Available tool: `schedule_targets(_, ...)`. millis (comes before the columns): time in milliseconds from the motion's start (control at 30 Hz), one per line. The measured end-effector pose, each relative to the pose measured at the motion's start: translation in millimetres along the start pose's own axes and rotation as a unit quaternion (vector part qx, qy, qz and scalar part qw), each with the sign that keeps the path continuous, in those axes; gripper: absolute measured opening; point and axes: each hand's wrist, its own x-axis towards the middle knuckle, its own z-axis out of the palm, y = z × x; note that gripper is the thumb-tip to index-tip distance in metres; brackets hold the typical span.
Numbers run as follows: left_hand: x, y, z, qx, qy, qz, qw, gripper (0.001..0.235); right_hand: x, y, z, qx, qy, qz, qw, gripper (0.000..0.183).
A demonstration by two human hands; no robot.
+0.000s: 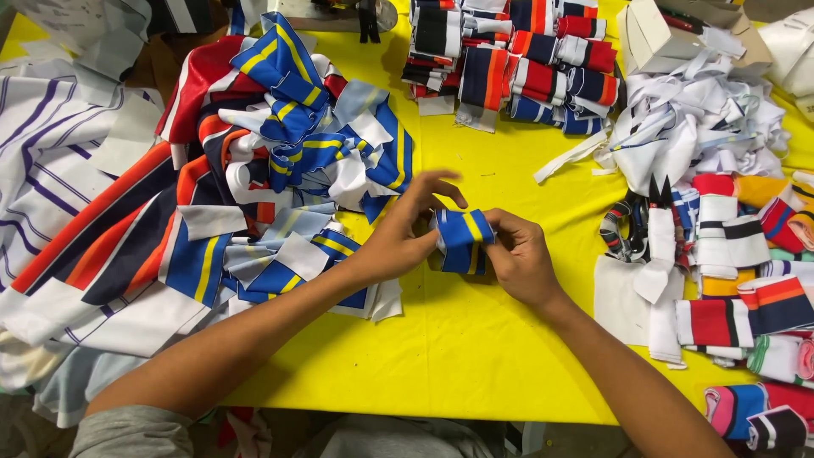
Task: Trimming, folding, and stacking small strips of striped fabric on a work table in a factory setting.
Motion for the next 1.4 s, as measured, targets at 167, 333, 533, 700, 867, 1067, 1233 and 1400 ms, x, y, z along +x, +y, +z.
schedule_targets(167, 1, -3, -5, -0.021, -0.023, -0.028, 0.999, 0.045, 1, -14, 0, 0.025, 0.014, 0.019, 0.999, 0.029)
schedule_targets(333, 2, 1, -2, 0.038, -0.021, -0.034, 0.998, 0.038, 1, -9, 0, 0.158, 0.016, 0.023, 0.987, 0.038)
schedule_targets(533, 1, 2, 6, 0.082, -0.014, -0.052, 0.995, 0.044, -5, -40, 16, 0.007, 0.029, -0.006, 1.000, 0.032)
schedule_targets(700, 2, 3, 5, 0.056, 0.014, -0.037, 0.998, 0.037, 1, -49, 27, 0.010, 0.060, -0.054, 0.997, 0.039)
schedule_targets(867, 2, 0, 4, 0.024, 0.044, -0.046, 0.998, 0.031, 1, -44, 27, 0.001, 0.088, -0.026, 0.996, 0.041)
schedule_targets(1067, 1, -3, 1, 0.009, 0.037, -0.042, 0.998, 0.030, 3, -28, 15, -0.011, 0.114, 0.023, 0.993, 0.020)
schedule_targets(1233, 1, 19, 4, 0.026, -0.006, -0.045, 0.999, 0.048, 3, -36, 11, -0.017, 0.147, -0.027, 0.989, 0.015)
schedule_targets(1400, 7, -10, -1, -0.008, 0.023, -0.012, 1.000, 0.023, 4, -55, 10, -0.140, 0.075, -0.147, 0.976, 0.017)
